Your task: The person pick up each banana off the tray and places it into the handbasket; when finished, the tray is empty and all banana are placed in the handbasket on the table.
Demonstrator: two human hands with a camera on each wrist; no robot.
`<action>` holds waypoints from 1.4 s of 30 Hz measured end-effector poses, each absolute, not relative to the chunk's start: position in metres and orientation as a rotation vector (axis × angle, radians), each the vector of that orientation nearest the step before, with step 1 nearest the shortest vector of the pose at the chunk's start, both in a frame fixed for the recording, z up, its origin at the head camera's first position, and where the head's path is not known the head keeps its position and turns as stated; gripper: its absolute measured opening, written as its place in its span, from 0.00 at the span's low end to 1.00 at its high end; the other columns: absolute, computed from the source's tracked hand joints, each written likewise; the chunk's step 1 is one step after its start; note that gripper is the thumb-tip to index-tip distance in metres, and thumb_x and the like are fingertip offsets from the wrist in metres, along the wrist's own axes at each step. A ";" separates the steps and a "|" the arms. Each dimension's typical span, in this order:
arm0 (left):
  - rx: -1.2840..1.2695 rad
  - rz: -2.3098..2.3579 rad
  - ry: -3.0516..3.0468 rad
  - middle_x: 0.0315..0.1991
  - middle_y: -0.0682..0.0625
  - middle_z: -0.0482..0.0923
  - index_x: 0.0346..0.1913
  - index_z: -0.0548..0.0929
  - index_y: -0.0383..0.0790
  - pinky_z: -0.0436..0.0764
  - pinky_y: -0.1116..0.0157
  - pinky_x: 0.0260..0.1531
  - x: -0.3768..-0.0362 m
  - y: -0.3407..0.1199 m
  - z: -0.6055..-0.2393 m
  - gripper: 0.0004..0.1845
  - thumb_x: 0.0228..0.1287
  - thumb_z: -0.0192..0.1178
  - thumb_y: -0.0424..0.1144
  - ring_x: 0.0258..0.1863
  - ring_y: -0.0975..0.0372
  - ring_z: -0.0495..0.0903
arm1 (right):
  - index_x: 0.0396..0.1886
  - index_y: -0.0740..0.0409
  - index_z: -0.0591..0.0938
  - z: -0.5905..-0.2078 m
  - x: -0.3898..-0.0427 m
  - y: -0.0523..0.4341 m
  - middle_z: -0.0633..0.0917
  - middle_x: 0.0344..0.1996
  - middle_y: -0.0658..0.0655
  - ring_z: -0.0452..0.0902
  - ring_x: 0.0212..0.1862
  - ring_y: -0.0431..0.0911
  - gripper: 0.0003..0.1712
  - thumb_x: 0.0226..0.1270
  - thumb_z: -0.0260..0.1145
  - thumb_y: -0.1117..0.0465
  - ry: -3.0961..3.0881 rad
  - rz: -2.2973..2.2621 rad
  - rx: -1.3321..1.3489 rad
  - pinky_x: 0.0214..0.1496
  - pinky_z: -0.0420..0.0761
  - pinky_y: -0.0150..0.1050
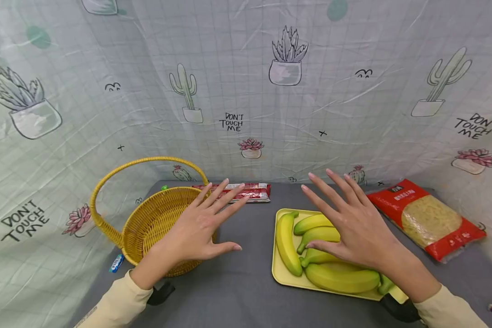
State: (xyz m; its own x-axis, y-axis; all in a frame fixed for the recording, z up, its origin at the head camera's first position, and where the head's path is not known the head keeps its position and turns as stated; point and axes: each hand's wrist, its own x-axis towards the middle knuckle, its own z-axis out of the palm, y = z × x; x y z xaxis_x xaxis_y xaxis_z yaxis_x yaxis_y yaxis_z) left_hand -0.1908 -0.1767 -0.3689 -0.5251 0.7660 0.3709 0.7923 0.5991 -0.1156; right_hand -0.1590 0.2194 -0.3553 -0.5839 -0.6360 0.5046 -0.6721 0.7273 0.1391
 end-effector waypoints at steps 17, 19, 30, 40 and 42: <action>-1.148 -0.167 -2.464 0.85 0.50 0.50 0.86 0.57 0.54 0.45 0.44 0.78 -0.177 -0.224 -0.383 0.46 0.74 0.52 0.72 0.82 0.48 0.50 | 0.86 0.51 0.61 -0.366 -0.156 0.231 0.57 0.83 0.59 0.46 0.82 0.64 0.60 0.66 0.54 0.17 -2.385 0.136 0.972 0.80 0.42 0.62; -1.132 -0.190 -2.442 0.84 0.49 0.53 0.85 0.59 0.54 0.49 0.44 0.77 -0.175 -0.230 -0.385 0.43 0.75 0.51 0.70 0.81 0.47 0.54 | 0.86 0.51 0.62 -0.367 -0.155 0.234 0.58 0.83 0.59 0.46 0.82 0.64 0.60 0.66 0.55 0.18 -2.389 0.140 0.964 0.80 0.42 0.62; -0.977 -0.352 -2.185 0.68 0.41 0.77 0.73 0.80 0.44 0.67 0.42 0.63 -0.160 -0.266 -0.394 0.32 0.75 0.58 0.60 0.62 0.40 0.74 | 0.84 0.51 0.65 -0.379 -0.151 0.255 0.62 0.81 0.59 0.51 0.80 0.64 0.57 0.67 0.55 0.20 -2.399 0.142 0.883 0.80 0.43 0.61; -0.899 -0.357 -1.879 0.48 0.37 0.86 0.52 0.90 0.31 0.73 0.46 0.42 -0.149 -0.290 -0.395 0.22 0.74 0.58 0.47 0.40 0.39 0.80 | 0.84 0.50 0.66 -0.395 -0.149 0.281 0.65 0.78 0.62 0.55 0.76 0.67 0.57 0.69 0.50 0.17 -2.417 0.147 0.802 0.80 0.46 0.61; -0.858 -0.364 -1.835 0.44 0.36 0.86 0.47 0.90 0.30 0.72 0.48 0.39 -0.147 -0.294 -0.393 0.21 0.73 0.57 0.46 0.36 0.39 0.79 | 0.84 0.49 0.65 -0.399 -0.147 0.285 0.65 0.78 0.62 0.56 0.76 0.67 0.57 0.69 0.48 0.17 -2.432 0.146 0.776 0.80 0.46 0.62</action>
